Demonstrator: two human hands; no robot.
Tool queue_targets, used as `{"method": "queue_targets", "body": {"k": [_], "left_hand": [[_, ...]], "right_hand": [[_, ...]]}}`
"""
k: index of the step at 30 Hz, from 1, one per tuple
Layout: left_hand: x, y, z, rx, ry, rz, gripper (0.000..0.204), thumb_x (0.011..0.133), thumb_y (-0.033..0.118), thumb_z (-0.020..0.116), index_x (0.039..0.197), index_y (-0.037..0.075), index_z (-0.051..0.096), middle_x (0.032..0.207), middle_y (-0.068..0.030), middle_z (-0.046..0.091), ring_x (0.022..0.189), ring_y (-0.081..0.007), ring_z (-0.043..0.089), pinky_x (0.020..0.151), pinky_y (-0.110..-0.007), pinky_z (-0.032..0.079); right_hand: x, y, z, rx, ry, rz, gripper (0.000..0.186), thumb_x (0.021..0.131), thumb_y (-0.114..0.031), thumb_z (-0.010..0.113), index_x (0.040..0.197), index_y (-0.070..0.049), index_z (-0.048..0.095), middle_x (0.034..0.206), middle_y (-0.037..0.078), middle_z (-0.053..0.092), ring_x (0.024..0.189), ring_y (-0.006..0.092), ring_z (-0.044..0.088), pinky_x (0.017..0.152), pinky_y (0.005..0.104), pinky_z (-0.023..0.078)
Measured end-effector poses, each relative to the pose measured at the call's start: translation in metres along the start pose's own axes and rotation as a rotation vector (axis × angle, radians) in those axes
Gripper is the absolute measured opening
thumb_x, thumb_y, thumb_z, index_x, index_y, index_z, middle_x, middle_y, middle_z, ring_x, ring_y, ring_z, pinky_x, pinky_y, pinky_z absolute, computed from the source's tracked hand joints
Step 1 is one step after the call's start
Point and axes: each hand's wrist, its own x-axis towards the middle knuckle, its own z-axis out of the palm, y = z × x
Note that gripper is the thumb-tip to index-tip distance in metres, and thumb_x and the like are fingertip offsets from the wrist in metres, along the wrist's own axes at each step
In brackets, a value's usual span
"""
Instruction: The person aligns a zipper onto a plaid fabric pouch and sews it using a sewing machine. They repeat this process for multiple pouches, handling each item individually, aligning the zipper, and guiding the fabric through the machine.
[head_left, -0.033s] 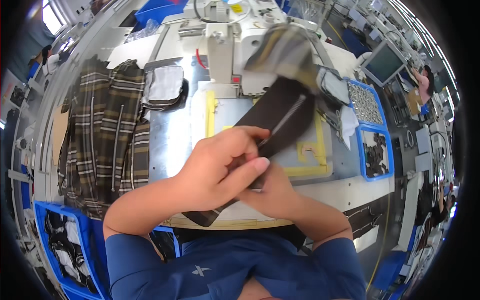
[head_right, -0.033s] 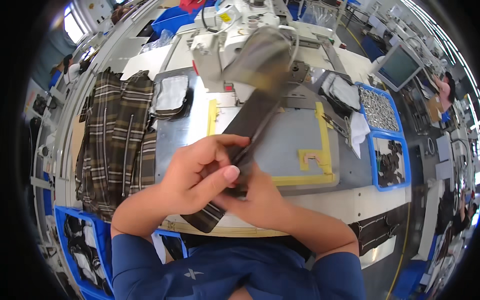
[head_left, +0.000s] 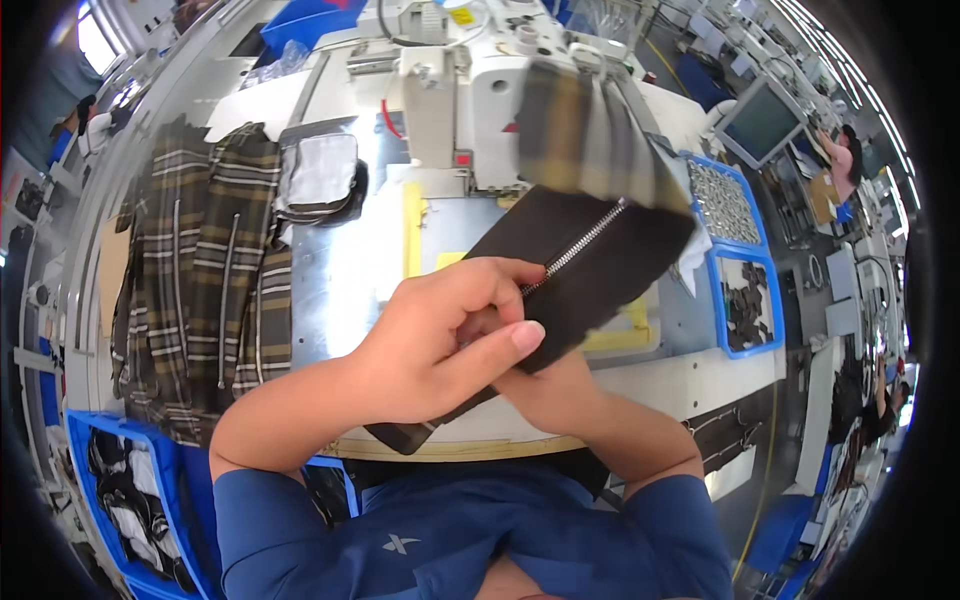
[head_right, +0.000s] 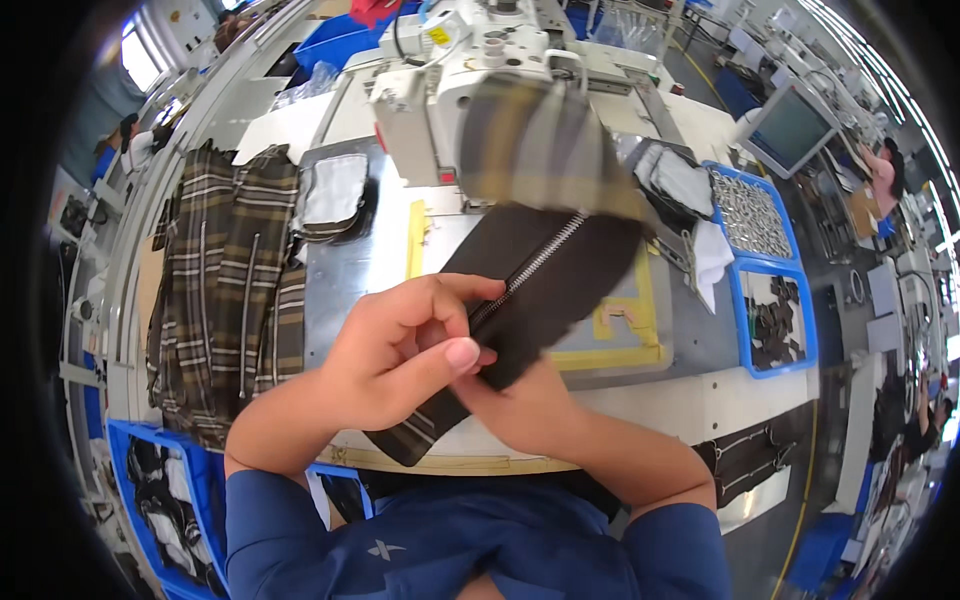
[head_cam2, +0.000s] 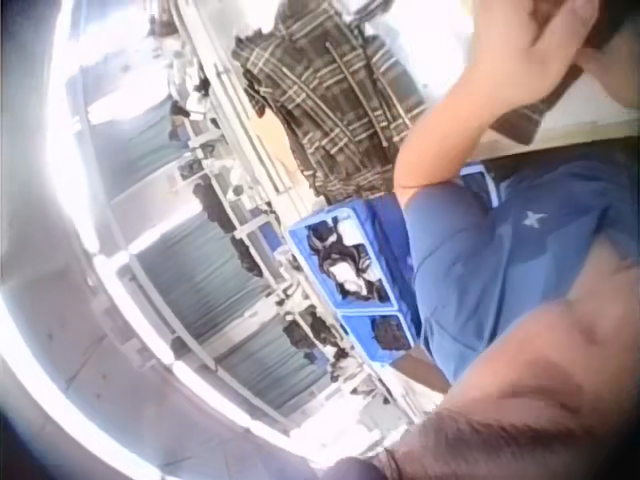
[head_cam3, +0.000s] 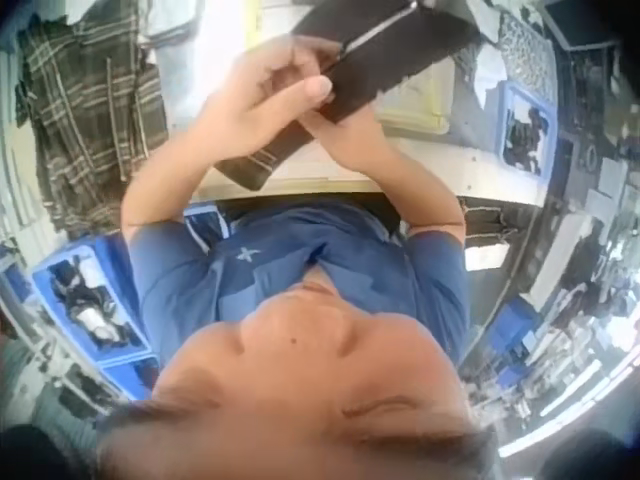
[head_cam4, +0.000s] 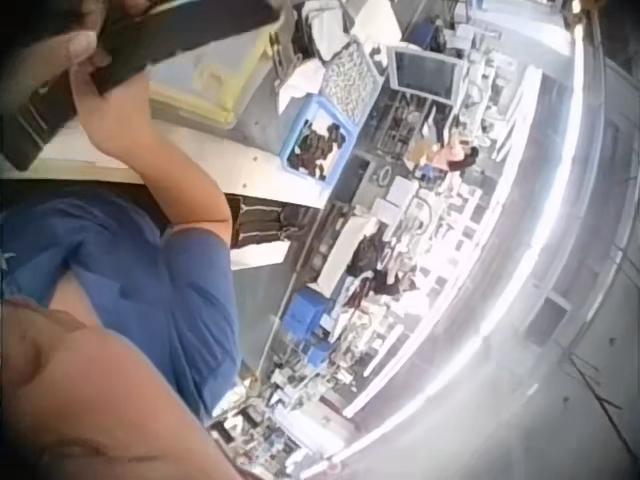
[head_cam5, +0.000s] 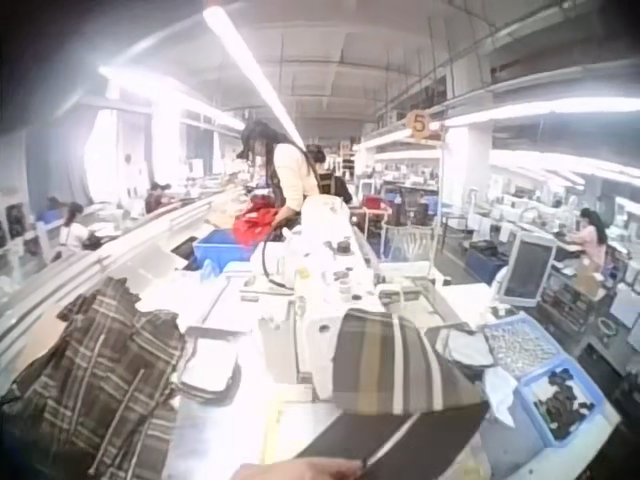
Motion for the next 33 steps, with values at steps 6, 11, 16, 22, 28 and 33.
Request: {"method": "queue_targets", "body": {"k": [6, 11, 16, 22, 28, 33], "left_hand": [[0.03, -0.065, -0.022, -0.123, 0.009, -0.147, 0.042, 0.103, 0.032, 0.072, 0.128, -0.002, 0.068, 0.128, -0.0133, 0.07, 0.117, -0.016, 0.065, 0.104, -0.039, 0.052], [0.046, -0.088, 0.008, -0.675, -0.149, -0.278, 0.04, 0.099, 0.01, 0.08, 0.135, -0.004, 0.068, 0.123, -0.0112, 0.077, 0.109, -0.0162, 0.073, 0.097, -0.033, 0.058], [0.05, -0.081, 0.004, -0.365, -0.069, -0.217, 0.027, 0.097, 0.0, 0.077, 0.124, -0.003, 0.075, 0.112, -0.0084, 0.08, 0.102, -0.0145, 0.074, 0.093, -0.033, 0.06], [0.045, -0.07, 0.002, -0.318, 0.027, -0.214, 0.024, 0.096, 0.005, 0.083, 0.119, -0.002, 0.077, 0.106, -0.0066, 0.081, 0.096, -0.0127, 0.072, 0.087, -0.032, 0.06], [0.038, -0.073, 0.008, -0.202, -0.06, -0.145, 0.022, 0.093, 0.004, 0.087, 0.112, -0.002, 0.078, 0.101, -0.0043, 0.081, 0.091, -0.0106, 0.07, 0.083, -0.031, 0.058], [0.035, -0.071, 0.011, -0.013, -0.18, -0.015, 0.03, 0.09, 0.005, 0.089, 0.117, 0.0, 0.078, 0.102, -0.0061, 0.081, 0.092, -0.0144, 0.073, 0.084, -0.033, 0.059]], "right_hand": [[-0.048, 0.003, -0.049, 0.511, 0.025, 0.094, 0.054, 0.098, -0.007, 0.075, 0.149, 0.0, 0.059, 0.143, 0.012, 0.068, 0.133, 0.0229, 0.063, 0.11, 0.0411, 0.052], [-0.037, 0.026, -0.058, 0.268, -0.094, 0.157, 0.059, 0.096, -0.013, 0.079, 0.151, 0.0, 0.058, 0.144, 0.011, 0.067, 0.134, 0.0234, 0.063, 0.112, 0.0432, 0.051], [0.01, 0.02, -0.078, 0.438, 0.169, 0.114, 0.053, 0.096, -0.01, 0.079, 0.145, 0.0, 0.059, 0.132, 0.011, 0.072, 0.123, 0.0192, 0.068, 0.106, 0.0387, 0.056], [0.046, -0.011, -0.085, 0.33, 0.143, -0.001, 0.05, 0.095, -0.005, 0.078, 0.141, 0.001, 0.06, 0.127, 0.01, 0.074, 0.117, 0.0163, 0.069, 0.102, 0.0366, 0.058], [0.033, -0.013, -0.104, 0.584, 0.069, 0.192, 0.055, 0.086, -0.013, 0.089, 0.134, 0.001, 0.07, 0.127, 0.009, 0.075, 0.116, 0.0164, 0.069, 0.102, 0.0364, 0.056], [0.03, -0.024, -0.103, 0.426, 0.069, 0.188, 0.066, 0.081, -0.016, 0.093, 0.137, 0.002, 0.064, 0.126, 0.009, 0.074, 0.113, 0.0176, 0.069, 0.098, 0.0344, 0.056]]}}
